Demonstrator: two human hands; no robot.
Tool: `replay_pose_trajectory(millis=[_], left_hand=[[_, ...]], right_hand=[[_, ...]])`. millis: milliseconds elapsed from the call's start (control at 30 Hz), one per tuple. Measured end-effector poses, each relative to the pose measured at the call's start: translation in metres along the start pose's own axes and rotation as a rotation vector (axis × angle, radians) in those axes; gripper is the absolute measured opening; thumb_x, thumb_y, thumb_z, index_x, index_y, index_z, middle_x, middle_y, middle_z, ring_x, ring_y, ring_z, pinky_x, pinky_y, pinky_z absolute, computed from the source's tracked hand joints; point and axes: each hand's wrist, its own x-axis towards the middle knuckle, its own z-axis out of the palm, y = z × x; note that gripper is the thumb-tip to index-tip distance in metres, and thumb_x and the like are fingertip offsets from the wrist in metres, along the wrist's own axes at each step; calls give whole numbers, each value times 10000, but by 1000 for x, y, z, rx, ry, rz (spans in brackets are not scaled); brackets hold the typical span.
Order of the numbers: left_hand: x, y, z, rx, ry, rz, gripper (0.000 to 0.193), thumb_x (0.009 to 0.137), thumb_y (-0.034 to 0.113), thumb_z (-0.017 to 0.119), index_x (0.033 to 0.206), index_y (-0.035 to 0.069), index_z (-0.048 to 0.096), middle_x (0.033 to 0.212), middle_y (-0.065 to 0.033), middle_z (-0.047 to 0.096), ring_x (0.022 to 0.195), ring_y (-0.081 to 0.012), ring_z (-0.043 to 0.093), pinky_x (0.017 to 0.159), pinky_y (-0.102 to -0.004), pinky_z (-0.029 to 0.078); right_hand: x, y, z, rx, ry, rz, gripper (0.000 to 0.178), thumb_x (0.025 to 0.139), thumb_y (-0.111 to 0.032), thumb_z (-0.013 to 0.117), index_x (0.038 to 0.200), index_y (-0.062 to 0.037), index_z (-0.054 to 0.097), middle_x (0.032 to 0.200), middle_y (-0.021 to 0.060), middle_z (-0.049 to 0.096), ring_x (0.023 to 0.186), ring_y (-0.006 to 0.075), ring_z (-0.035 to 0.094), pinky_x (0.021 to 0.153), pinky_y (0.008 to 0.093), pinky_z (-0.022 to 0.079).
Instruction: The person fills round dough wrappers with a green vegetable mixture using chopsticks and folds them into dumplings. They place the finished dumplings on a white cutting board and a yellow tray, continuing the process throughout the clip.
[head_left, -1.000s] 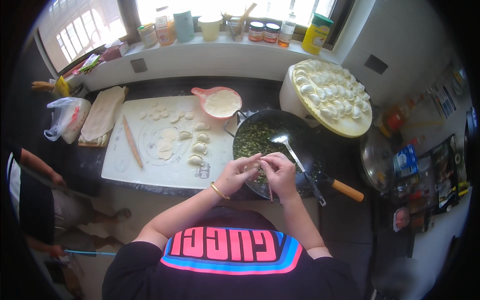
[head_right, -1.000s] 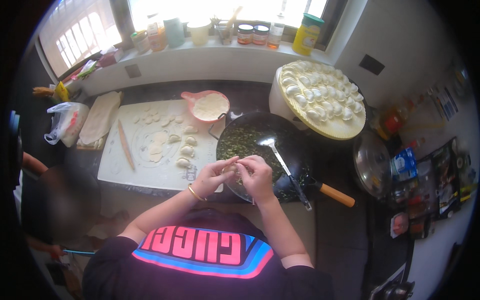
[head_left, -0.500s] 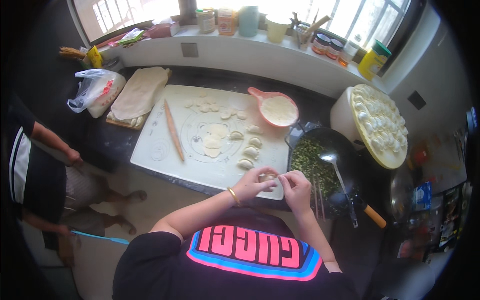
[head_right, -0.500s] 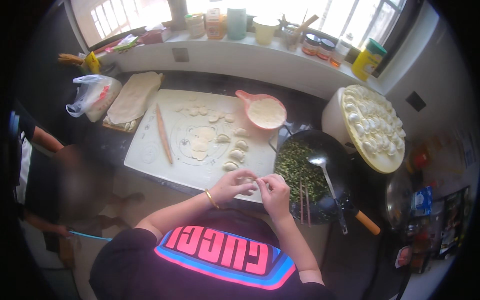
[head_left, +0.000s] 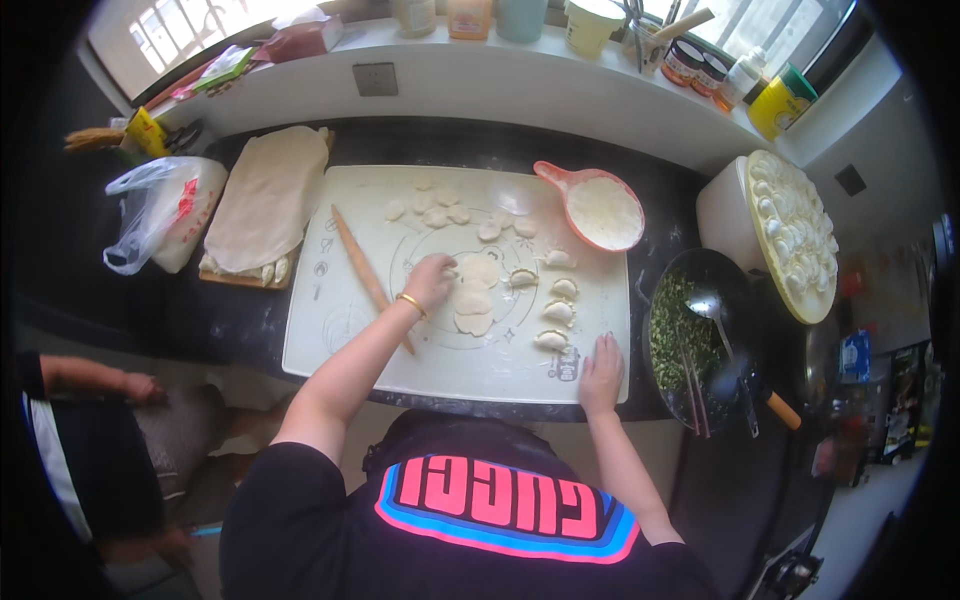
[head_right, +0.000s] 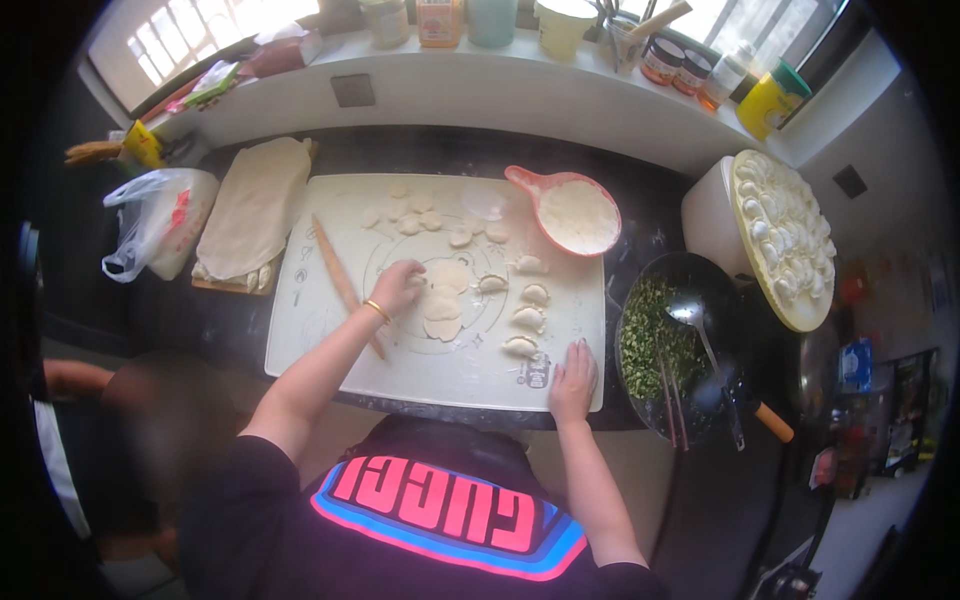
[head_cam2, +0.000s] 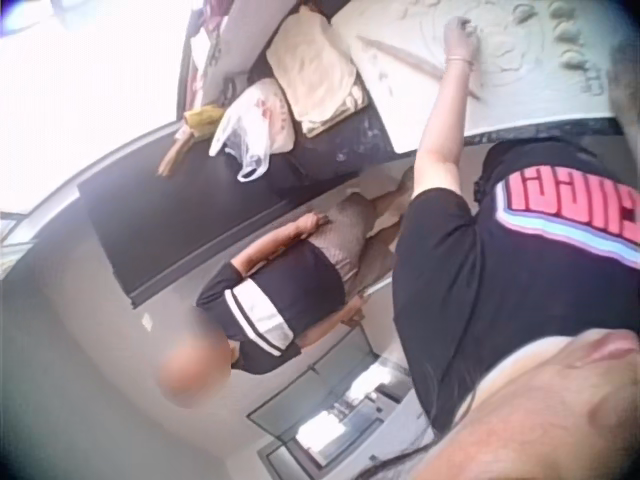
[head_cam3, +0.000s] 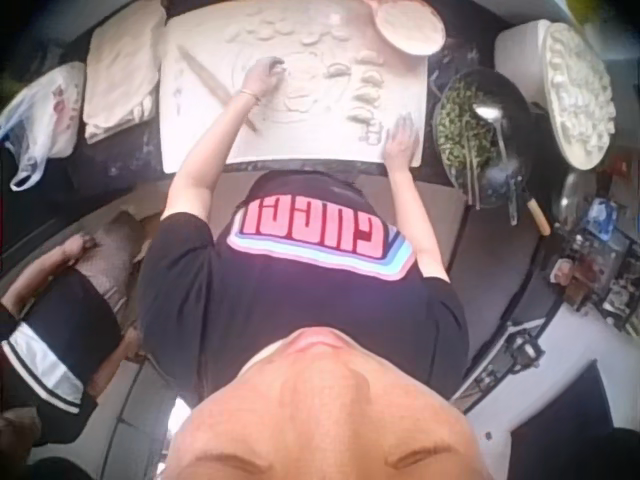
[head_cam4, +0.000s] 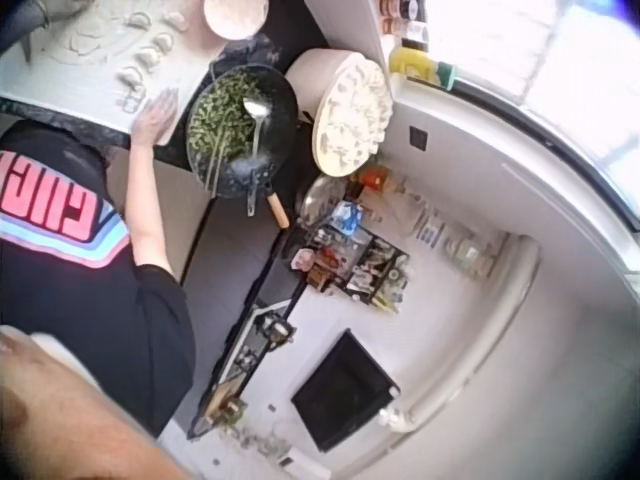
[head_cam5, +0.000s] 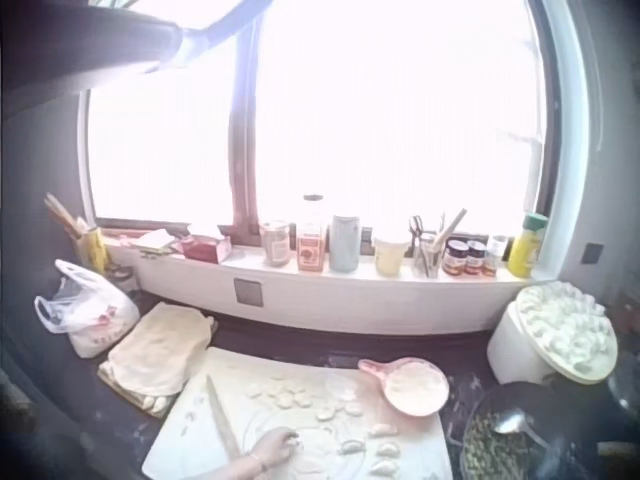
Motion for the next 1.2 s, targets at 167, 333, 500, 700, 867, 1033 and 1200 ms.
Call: replay_pose_trajectory(millis=[167, 333, 500, 700, 867, 1033, 1200], left_hand=[[58, 40, 36, -84, -80, 242, 306, 649, 61, 622, 954, 64, 596, 974, -133, 578, 927, -289, 551, 821, -353, 447], [99, 50, 81, -33, -186, 303, 289, 635, 81, 657, 922, 88, 620, 911, -121, 587, 927, -292, 536, 807, -362, 446], [105, 63, 73, 92, -244, 329, 332, 621, 103, 688, 948, 103, 630, 875, -132, 605, 893, -304, 552, 801, -362, 448], [104, 49, 64, -327, -283, 180, 285, 646, 123, 678, 916, 42, 632, 951, -147, 611, 858, -269, 588, 757, -328, 472], [84, 16, 33, -113, -40, 79, 342, 640, 127, 684, 960, 32, 614, 953, -142, 599, 835, -248, 586, 750, -328, 474], [41, 12, 19, 3, -42, 41, 406, 594, 136, 716, 970, 36, 603, 885, -135, 573, 810, -251, 566, 743, -326, 466], [39, 28, 12, -46, -172, -210, 417, 569, 124, 728, 957, 43, 596, 798, -118, 569, 786, -248, 560, 713, -327, 458]], right_hand=[[2, -8, -1, -59, 10, 15, 461, 800, -108, 493, 1241, -3, 407, 1300, 166, 391, 1198, 332, 350, 1009, 420, 265], [4, -11, -2, -46, 15, 35, 459, 781, -92, 495, 1227, -9, 426, 1292, 157, 403, 1192, 319, 360, 1001, 420, 277], [6, -11, -4, -44, 28, 43, 445, 778, -89, 496, 1211, -4, 441, 1279, 157, 416, 1173, 325, 376, 992, 420, 289], [15, -19, 7, 209, 144, 64, 369, 796, -98, 510, 1149, 12, 498, 1231, 196, 447, 1141, 342, 405, 979, 430, 301], [49, -101, 27, 281, -103, -244, 458, 788, -159, 565, 1189, 31, 454, 1271, 201, 409, 1200, 343, 359, 1008, 435, 276], [46, -146, 59, 111, -320, -226, 662, 799, -261, 580, 1296, 68, 291, 1380, 214, 259, 1296, 351, 229, 1054, 435, 208], [47, -147, 55, 102, -379, -225, 678, 813, -257, 569, 1321, 62, 251, 1389, 245, 218, 1291, 364, 225, 1054, 436, 201]])
